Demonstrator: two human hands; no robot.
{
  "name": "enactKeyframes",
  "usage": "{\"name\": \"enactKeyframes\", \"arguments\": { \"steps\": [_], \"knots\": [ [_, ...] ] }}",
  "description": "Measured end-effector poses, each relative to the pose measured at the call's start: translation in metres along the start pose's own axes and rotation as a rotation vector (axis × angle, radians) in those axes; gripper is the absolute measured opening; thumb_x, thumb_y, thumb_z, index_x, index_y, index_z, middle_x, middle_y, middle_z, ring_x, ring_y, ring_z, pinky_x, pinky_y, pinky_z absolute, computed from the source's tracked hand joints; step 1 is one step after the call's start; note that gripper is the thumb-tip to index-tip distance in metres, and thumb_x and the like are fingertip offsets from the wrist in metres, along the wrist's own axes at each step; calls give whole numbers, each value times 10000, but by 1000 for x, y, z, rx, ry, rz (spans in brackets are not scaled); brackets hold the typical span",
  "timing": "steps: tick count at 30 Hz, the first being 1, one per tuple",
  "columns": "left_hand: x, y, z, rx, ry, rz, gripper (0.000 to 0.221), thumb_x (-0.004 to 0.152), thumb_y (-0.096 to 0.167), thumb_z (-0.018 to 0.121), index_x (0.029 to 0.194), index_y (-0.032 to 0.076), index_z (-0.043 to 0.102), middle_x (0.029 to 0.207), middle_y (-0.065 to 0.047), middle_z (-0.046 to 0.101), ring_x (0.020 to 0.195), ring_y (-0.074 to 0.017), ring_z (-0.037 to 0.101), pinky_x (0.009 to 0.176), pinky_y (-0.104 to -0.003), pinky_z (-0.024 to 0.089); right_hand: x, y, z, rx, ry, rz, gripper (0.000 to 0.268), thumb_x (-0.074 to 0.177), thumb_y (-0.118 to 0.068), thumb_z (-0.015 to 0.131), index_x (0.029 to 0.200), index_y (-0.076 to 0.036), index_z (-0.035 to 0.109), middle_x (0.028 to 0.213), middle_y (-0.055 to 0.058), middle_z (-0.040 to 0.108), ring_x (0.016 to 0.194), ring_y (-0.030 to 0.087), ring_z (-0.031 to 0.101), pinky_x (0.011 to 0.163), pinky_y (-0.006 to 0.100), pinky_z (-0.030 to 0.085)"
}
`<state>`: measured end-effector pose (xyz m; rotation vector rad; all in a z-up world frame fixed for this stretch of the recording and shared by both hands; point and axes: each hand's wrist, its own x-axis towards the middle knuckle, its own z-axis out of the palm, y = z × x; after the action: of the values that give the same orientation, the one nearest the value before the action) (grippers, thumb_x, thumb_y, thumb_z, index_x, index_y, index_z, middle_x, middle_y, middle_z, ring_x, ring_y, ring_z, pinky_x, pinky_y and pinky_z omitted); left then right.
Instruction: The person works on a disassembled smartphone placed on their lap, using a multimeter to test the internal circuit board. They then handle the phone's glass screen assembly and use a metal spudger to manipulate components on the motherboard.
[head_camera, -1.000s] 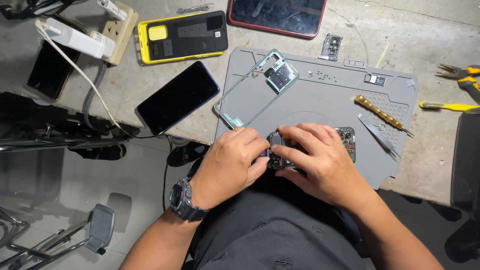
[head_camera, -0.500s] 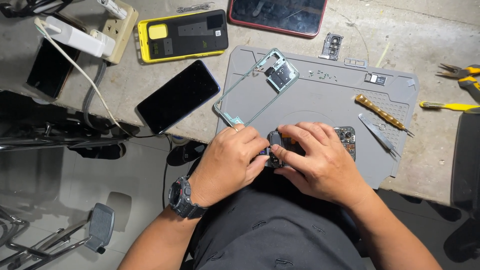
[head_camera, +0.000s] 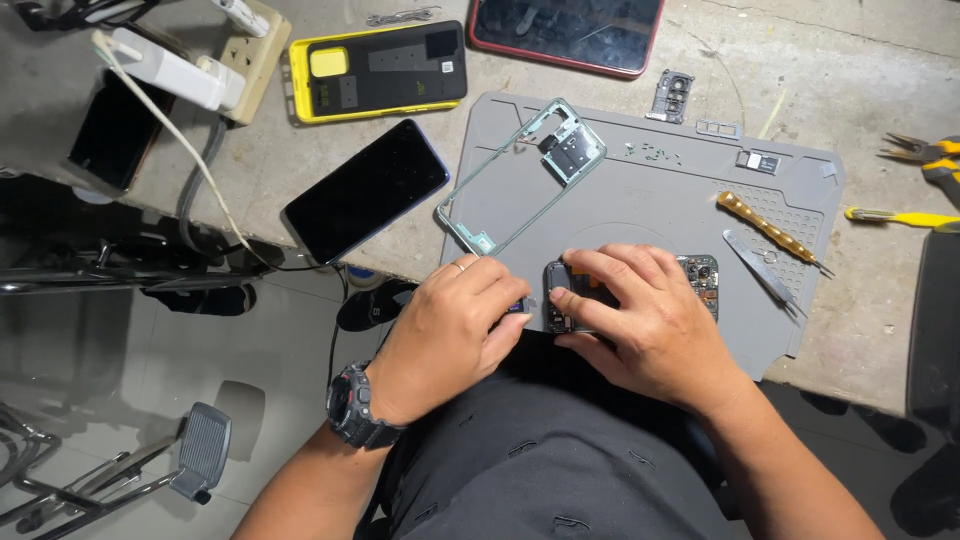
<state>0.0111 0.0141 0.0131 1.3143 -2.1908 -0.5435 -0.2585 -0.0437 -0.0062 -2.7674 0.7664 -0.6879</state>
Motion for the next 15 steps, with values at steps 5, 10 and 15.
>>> {"name": "enactKeyframes", "arguments": {
  "steps": [5,10,15],
  "knots": [
    [2,10,-29,-104,153,-56,204,1075,86,835,1233,10,731,1126,-144,703,949,-310,745,845,-419,626,-6,2,2,57,-36,51,384,1027,-439,888,1320,-207,795,1532,113,713,1327,383,692,1074,546,550],
    [13,11,-42,-98,302,-89,182,1086,63,846,1220,34,727,1094,-108,691,899,-245,707,798,-359,605,-4,-1,-5,30,-109,93,576,1060,-628,742,1469,-222,720,1584,96,672,1398,379,643,1098,561,537],
    [24,7,-38,-134,302,-72,203,1053,48,887,1193,5,746,1080,-119,702,930,-254,711,838,-357,591,-11,13,-20,562,18,253,686,1163,-538,522,1609,-24,610,1675,214,637,1563,384,596,1353,552,435]
  ]
}}
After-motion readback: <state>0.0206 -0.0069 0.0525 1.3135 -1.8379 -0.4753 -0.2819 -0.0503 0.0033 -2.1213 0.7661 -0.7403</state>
